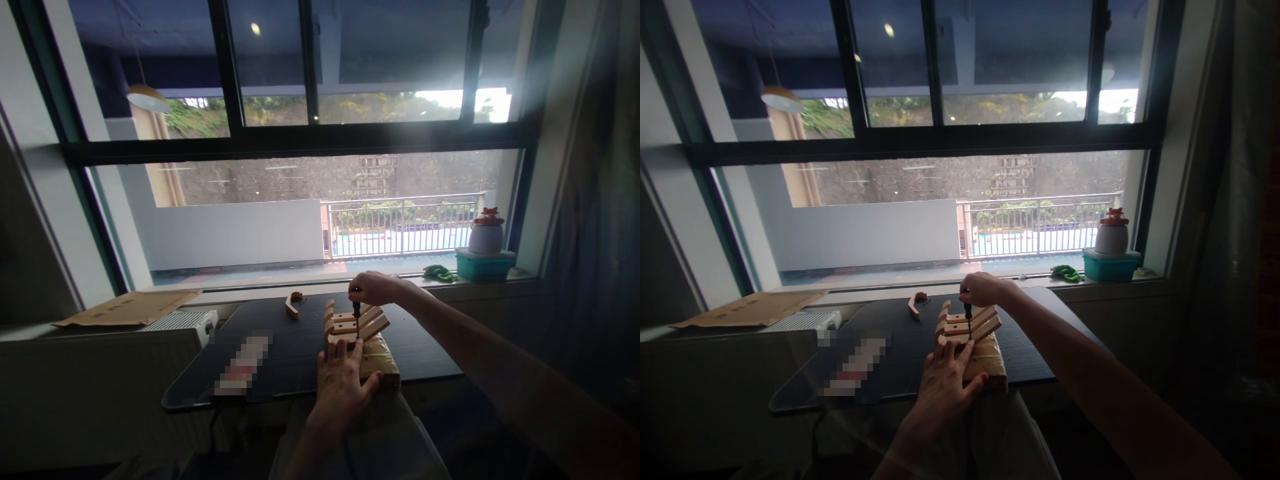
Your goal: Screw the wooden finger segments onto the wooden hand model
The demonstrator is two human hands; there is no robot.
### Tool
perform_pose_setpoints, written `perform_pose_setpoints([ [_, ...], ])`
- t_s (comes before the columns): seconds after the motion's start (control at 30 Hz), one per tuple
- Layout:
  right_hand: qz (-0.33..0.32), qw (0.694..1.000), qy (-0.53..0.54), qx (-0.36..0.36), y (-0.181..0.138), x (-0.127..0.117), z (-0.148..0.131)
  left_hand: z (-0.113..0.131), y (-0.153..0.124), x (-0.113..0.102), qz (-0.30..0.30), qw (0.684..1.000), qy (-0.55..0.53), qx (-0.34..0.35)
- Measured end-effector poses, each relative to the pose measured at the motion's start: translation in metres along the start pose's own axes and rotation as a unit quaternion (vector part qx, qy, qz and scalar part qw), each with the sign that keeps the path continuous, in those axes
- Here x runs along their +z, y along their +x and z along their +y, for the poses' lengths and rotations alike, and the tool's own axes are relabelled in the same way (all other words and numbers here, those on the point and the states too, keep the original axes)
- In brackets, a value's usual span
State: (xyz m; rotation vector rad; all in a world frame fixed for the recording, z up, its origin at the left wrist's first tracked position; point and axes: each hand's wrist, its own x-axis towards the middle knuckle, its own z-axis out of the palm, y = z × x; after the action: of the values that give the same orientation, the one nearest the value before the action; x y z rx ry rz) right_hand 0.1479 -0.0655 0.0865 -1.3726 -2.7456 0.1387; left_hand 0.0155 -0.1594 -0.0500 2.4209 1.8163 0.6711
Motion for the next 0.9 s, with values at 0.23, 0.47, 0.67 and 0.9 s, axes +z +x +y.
perform_pose_setpoints([
  [0.23,0.025,0.998,-0.022,0.048,0.016,0.014,-0.002,-0.001,0.000,0.001,0.011,1.000,0.007,0.005],
  [0.47,0.008,0.999,-0.020,0.023,0.003,0.001,0.007,-0.002,0.000,0.001,0.001,1.000,0.011,0.004],
  [0.67,0.008,1.000,-0.006,-0.016,-0.007,0.000,0.008,0.000,-0.001,0.000,-0.004,1.000,0.007,-0.002],
  [0.9,0.021,1.000,-0.014,0.016,-0.003,0.012,0.012,0.000,-0.001,-0.001,-0.002,1.000,0.009,0.001],
])
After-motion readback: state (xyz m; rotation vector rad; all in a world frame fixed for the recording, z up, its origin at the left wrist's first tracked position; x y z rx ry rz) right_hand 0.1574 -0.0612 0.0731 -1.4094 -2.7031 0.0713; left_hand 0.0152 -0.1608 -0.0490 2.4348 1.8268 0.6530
